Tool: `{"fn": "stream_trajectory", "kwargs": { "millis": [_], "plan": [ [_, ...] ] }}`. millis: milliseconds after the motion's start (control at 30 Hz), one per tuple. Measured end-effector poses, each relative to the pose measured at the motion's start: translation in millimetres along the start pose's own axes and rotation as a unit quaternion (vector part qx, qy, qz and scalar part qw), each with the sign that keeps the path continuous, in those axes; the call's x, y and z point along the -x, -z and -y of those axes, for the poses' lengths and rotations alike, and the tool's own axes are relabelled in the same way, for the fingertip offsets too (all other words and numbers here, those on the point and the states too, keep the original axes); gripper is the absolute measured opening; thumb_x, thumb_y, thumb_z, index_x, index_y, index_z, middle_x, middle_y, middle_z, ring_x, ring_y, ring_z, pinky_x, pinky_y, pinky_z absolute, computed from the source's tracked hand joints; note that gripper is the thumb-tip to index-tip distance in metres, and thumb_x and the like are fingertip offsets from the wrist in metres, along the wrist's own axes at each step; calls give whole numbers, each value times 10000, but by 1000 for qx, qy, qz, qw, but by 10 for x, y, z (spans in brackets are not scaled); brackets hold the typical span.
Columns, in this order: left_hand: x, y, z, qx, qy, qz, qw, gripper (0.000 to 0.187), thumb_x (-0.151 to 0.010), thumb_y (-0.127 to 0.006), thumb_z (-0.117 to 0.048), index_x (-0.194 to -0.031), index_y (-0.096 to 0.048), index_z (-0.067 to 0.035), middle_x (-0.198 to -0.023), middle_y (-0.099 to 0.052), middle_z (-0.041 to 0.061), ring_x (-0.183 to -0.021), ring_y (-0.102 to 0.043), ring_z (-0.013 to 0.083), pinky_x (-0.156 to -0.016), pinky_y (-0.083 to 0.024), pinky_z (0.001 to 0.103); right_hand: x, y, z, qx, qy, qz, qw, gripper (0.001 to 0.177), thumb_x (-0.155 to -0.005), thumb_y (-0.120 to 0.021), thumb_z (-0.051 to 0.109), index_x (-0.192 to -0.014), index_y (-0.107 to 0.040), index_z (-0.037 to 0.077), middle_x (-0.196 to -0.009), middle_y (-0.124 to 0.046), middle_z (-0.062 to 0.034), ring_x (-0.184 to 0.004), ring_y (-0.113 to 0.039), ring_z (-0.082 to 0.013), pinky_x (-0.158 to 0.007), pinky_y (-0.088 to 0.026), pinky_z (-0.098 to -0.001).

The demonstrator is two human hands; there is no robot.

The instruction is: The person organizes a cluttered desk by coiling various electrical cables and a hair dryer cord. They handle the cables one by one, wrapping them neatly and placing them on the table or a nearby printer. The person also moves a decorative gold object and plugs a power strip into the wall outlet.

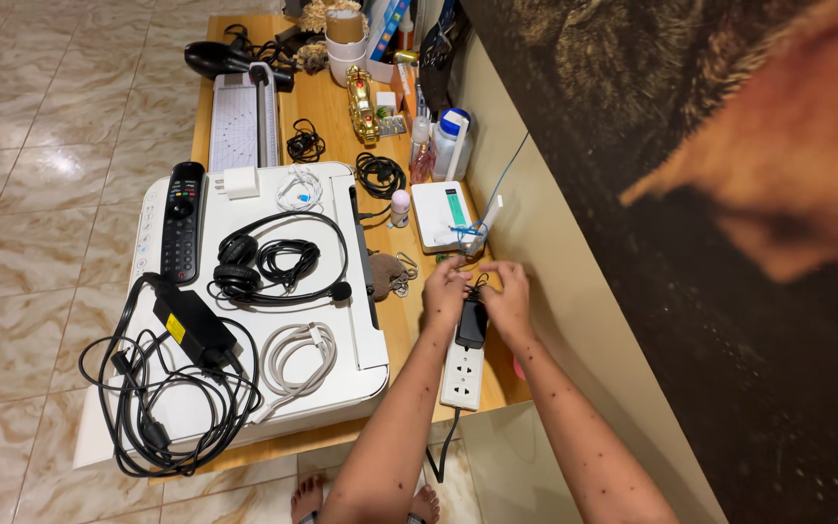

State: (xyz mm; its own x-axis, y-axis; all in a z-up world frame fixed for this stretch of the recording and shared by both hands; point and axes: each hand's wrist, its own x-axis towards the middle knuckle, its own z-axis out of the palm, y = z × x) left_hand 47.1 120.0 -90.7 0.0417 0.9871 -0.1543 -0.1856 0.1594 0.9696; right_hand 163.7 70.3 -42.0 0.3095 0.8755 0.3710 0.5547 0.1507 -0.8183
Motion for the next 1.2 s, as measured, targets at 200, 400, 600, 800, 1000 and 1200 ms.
{"fn": "stream_trajectory", "kwargs": {
  "millis": [200,400,600,800,1000,1200],
  "plan": [
    [96,-92,-154,21,6,23,999,365,-902,-645,18,-1265,-651,-16,-1042,-707,47,-838,-728,130,-727,-642,256,-326,-79,-15,-178,-201,92,959,280,-953,-618,127,-1208,-661,18,-924,-689,-56,-797,-636,-144,-727,-532,-327],
    [197,36,-472,-86,69,-69,992,525,-825,-707,-27,-1299,-485,-71,-1202,-697,137,-875,-770,235,-724,-609,301,-313,116,228,-87,-95,242,962,314,-921,-663,67,-1233,-683,86,-888,-733,-79,-771,-684,-122,-732,-557,-303],
    [479,155,-353,-310,23,-63,949,447,-855,-692,-176,-1274,-555,-99,-1280,-621,160,-1140,-643,325,-964,-514,423,-276,199,334,103,-59,210,971,258,-882,-642,79,-1110,-763,88,-936,-760,-140,-801,-730,-257,-781,-571,-354],
    [819,233,-506,-287,40,39,956,755,-761,-833,-281,-1390,-443,-133,-1318,-512,172,-1252,-528,346,-1041,-453,427,-205,86,-103,87,3,218,972,221,-849,-751,200,-1016,-788,59,-977,-765,-156,-880,-739,-310,-821,-564,-393],
    [1064,295,-612,-423,25,160,891,1112,-676,-867,-159,-1594,-248,-266,-1383,-404,185,-1288,-410,423,-1106,-369,468,-240,-103,-409,274,-24,178,945,172,-881,-707,146,-1012,-811,103,-1077,-680,-205,-983,-677,-370,-885,-543,-451],
    [1000,364,-479,-466,67,120,874,678,-799,-849,-277,-1407,-551,-249,-1338,-484,179,-1245,-543,392,-1044,-485,461,-298,-67,-167,391,66,203,895,123,-788,-696,83,-820,-814,93,-1169,-628,-149,-1157,-556,-330,-941,-502,-427]
  ]
}}
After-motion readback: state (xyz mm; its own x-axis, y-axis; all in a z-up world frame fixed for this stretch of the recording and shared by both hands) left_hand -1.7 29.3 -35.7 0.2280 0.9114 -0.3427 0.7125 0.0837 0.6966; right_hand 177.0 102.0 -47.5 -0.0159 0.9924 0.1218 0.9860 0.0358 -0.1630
